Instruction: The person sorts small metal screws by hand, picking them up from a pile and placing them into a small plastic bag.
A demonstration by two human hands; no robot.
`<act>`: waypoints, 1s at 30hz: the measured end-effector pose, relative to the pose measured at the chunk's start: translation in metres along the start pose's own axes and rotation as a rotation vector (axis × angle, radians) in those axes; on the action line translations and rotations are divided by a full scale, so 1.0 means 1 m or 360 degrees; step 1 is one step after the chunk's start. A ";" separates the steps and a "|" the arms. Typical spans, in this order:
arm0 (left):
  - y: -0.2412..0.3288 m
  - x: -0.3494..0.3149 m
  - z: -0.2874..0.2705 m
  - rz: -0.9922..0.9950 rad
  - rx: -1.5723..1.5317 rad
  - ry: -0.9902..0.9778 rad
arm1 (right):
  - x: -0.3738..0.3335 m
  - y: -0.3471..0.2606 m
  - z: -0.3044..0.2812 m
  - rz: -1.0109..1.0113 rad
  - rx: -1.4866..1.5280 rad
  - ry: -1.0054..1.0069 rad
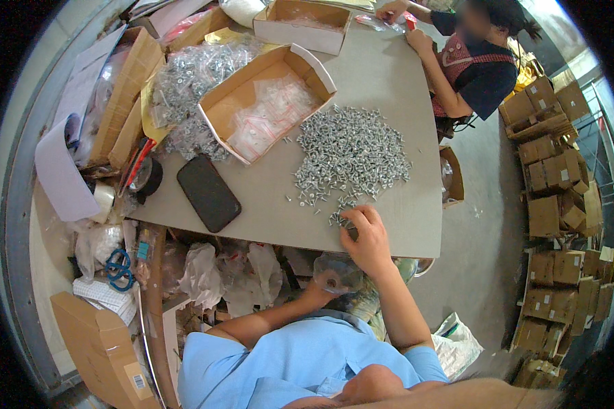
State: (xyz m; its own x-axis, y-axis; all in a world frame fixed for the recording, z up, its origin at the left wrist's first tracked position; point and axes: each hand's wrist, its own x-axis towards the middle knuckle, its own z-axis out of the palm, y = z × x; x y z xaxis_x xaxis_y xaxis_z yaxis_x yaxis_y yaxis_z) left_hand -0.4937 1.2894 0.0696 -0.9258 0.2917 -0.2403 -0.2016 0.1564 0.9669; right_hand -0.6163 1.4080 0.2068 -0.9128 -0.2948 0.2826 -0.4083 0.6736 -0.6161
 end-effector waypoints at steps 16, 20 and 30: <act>-0.005 -0.001 0.000 0.0120 -0.0024 -0.0010 | -0.008 0.000 -0.001 -0.0028 -0.0088 -0.0092; -0.024 -0.002 0.009 0.0222 -0.0096 0.0111 | -0.014 -0.011 -0.018 0.0040 0.0126 -0.0532; -0.009 0.002 0.004 -0.0014 -0.0108 -0.0012 | 0.009 -0.011 0.018 -0.0021 -0.0145 0.0092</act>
State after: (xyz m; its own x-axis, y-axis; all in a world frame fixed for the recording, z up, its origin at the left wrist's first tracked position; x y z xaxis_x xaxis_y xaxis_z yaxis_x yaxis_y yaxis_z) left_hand -0.4921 1.2924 0.0605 -0.9217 0.2976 -0.2489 -0.2309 0.0948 0.9683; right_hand -0.6205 1.3855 0.2026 -0.9042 -0.2661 0.3340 -0.4155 0.7294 -0.5434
